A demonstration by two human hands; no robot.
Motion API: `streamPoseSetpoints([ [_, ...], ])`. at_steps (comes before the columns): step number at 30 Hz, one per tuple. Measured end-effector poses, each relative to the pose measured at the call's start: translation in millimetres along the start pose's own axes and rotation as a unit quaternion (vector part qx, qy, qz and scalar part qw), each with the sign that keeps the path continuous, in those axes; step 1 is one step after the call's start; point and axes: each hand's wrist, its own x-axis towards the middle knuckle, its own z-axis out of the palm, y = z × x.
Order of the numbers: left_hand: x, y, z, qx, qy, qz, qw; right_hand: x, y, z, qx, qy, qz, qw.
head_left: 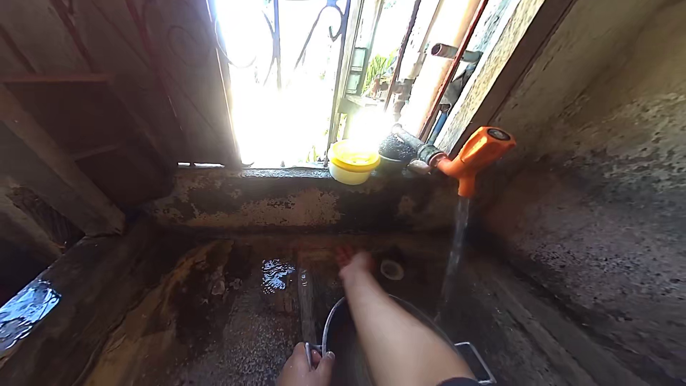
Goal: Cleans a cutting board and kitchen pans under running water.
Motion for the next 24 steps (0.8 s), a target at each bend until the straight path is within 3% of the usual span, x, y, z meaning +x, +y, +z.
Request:
streamPoseSetpoints([
  [2, 1, 0, 2, -0.016, 0.009, 0.002, 1.0, 6, -38, -23, 0.128, 0.084, -0.036, 0.988],
  [4, 2, 0, 4, -0.033, 0.021, 0.018, 0.999, 1, -67, -47, 0.225, 0.102, -0.06, 0.967],
  [9, 2, 4, 27, -0.153, 0.036, 0.039, 0.987, -13, -91, -110, 0.336, 0.156, -0.084, 0.925],
  [11, -8, 12, 47, -0.189, -0.044, 0.035, 0.98, -19, -90, -127, 0.217, 0.158, -0.088, 0.959],
  [13, -14, 22, 65, -0.206, -0.144, 0.004, 0.968, -28, -78, -137, -0.051, 0.146, -0.131, 0.979],
  [14, -15, 25, 74, -0.214, -0.173, -0.011, 0.961, -30, -67, -147, -0.21, 0.119, -0.174, 0.955],
  [15, -14, 30, 82, -0.224, -0.188, -0.022, 0.956, -31, -59, -162, -0.374, 0.055, -0.213, 0.901],
  [16, -14, 36, 89, -0.234, -0.188, -0.03, 0.953, -30, -52, -177, -0.53, -0.035, -0.24, 0.813],
  [18, -17, 44, 101, -0.24, -0.163, -0.036, 0.956, -20, -50, -205, -0.728, -0.162, -0.294, 0.598],
  [19, -20, 41, 106, -0.236, -0.153, -0.032, 0.959, -15, -61, -220, -0.787, -0.175, -0.289, 0.516],
  [20, -22, 38, 109, -0.229, -0.149, -0.02, 0.962, -10, -75, -236, -0.831, -0.151, -0.275, 0.459],
  [21, -22, 37, 109, -0.22, -0.154, 0.005, 0.963, -7, -88, -246, -0.856, -0.105, -0.249, 0.44],
  [23, -17, 39, 107, -0.216, -0.174, 0.081, 0.957, -10, -91, -240, -0.865, -0.04, -0.193, 0.461],
  [24, -13, 38, 107, -0.218, -0.184, 0.109, 0.952, -16, -84, -233, -0.856, -0.055, -0.183, 0.48],
])
